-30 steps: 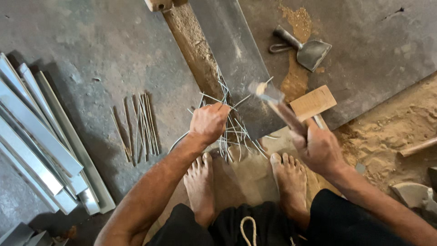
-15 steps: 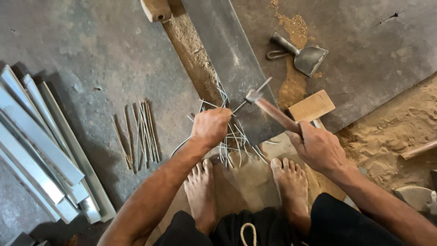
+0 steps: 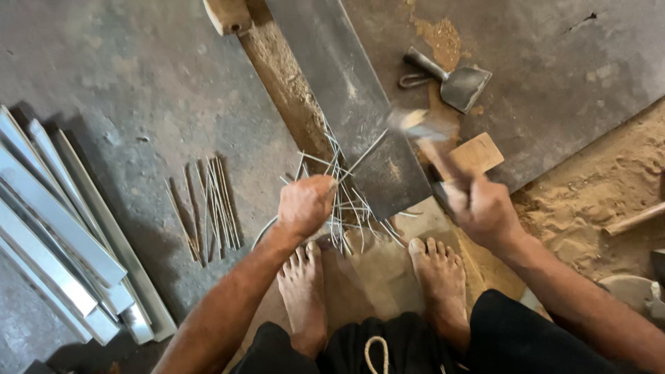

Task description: The person stands over a metal plate on the workshop floor and straightens bent nails one at a time, holding each nail against the plate with one hand and hammering it flat with a hammer in the other hand, placing the straightened nails in a pile beside the plate.

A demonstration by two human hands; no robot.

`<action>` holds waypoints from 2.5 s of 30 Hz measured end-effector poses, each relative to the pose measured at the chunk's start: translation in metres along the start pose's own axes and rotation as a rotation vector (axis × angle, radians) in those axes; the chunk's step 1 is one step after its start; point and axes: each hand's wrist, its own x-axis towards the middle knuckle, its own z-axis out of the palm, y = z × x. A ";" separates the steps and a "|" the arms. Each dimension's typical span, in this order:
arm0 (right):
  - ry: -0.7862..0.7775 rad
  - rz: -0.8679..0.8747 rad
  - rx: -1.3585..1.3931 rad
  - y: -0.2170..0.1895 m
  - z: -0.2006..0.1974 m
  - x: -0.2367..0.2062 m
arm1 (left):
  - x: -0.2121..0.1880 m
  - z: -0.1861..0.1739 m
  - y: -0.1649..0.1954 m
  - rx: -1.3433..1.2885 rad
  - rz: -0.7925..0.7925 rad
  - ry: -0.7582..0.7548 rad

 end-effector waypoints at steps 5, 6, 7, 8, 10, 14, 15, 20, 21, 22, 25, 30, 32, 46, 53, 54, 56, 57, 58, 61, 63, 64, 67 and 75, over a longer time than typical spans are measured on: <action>0.030 -0.112 -0.207 -0.001 -0.002 -0.005 | -0.004 -0.004 0.002 -0.101 -0.058 -0.002; 0.090 -0.165 -0.148 -0.002 -0.002 -0.006 | -0.005 -0.006 0.004 -0.156 -0.078 -0.005; 0.146 -0.210 -0.086 -0.005 -0.002 -0.008 | -0.008 -0.008 0.005 -0.188 -0.127 -0.047; 0.210 -0.264 -0.027 -0.007 -0.003 -0.008 | -0.008 -0.010 0.006 -0.218 -0.171 -0.077; 0.103 -0.138 0.043 -0.012 -0.003 -0.004 | -0.005 -0.013 0.006 -0.246 -0.204 -0.103; -0.265 0.285 -0.151 -0.015 -0.009 0.006 | -0.005 -0.015 0.008 -0.203 -0.157 -0.066; -0.171 0.199 -0.136 -0.014 -0.010 0.005 | -0.005 -0.014 0.007 -0.177 -0.132 -0.054; 0.140 -0.131 0.018 -0.011 -0.007 0.002 | -0.008 -0.012 0.007 -0.134 -0.069 -0.034; 0.051 -0.039 -0.062 -0.011 -0.007 0.003 | -0.008 -0.014 0.006 -0.123 -0.038 -0.007; -0.033 0.053 -0.143 -0.013 -0.007 0.006 | -0.005 -0.017 0.006 -0.002 -0.034 -0.073; -0.125 0.176 -0.072 -0.025 -0.013 0.014 | 0.001 -0.030 0.015 0.289 0.083 -0.227; -0.381 0.475 0.287 -0.061 -0.011 0.017 | 0.023 -0.057 0.047 0.384 0.592 -0.058; -0.394 0.386 0.412 -0.071 0.000 0.016 | 0.037 -0.059 0.064 0.363 0.620 -0.079; -0.188 0.351 1.030 -0.075 0.024 0.023 | -0.021 0.003 0.095 -0.923 -0.328 -0.337; -0.140 0.439 0.870 -0.069 0.033 0.026 | -0.030 0.017 0.065 -0.833 -0.376 -0.309; -0.116 0.456 0.668 -0.064 0.032 0.028 | -0.030 0.016 0.058 -0.761 -0.397 -0.321; -0.071 0.475 0.259 -0.047 0.025 0.030 | -0.029 0.016 0.045 -0.619 -0.440 -0.339; -0.048 0.393 0.256 -0.037 0.020 0.028 | -0.029 0.017 0.040 -0.638 -0.442 -0.356; -0.026 0.311 0.251 -0.027 0.014 0.023 | -0.030 0.018 0.036 -0.659 -0.445 -0.373; 0.131 -0.008 0.190 -0.003 0.008 0.005 | -0.034 0.024 0.033 -0.686 -0.436 -0.365; 0.194 -0.126 0.176 0.003 0.011 -0.001 | -0.035 0.026 0.032 -0.692 -0.421 -0.346; 0.183 -0.120 0.190 0.004 0.013 0.000 | -0.036 0.026 0.032 -0.699 -0.419 -0.342; 0.021 -0.099 0.009 -0.003 0.016 0.008 | -0.036 0.026 0.031 -0.683 -0.430 -0.357; 0.189 -0.262 0.195 -0.018 -0.001 0.008 | -0.035 0.025 0.031 -0.706 -0.409 -0.327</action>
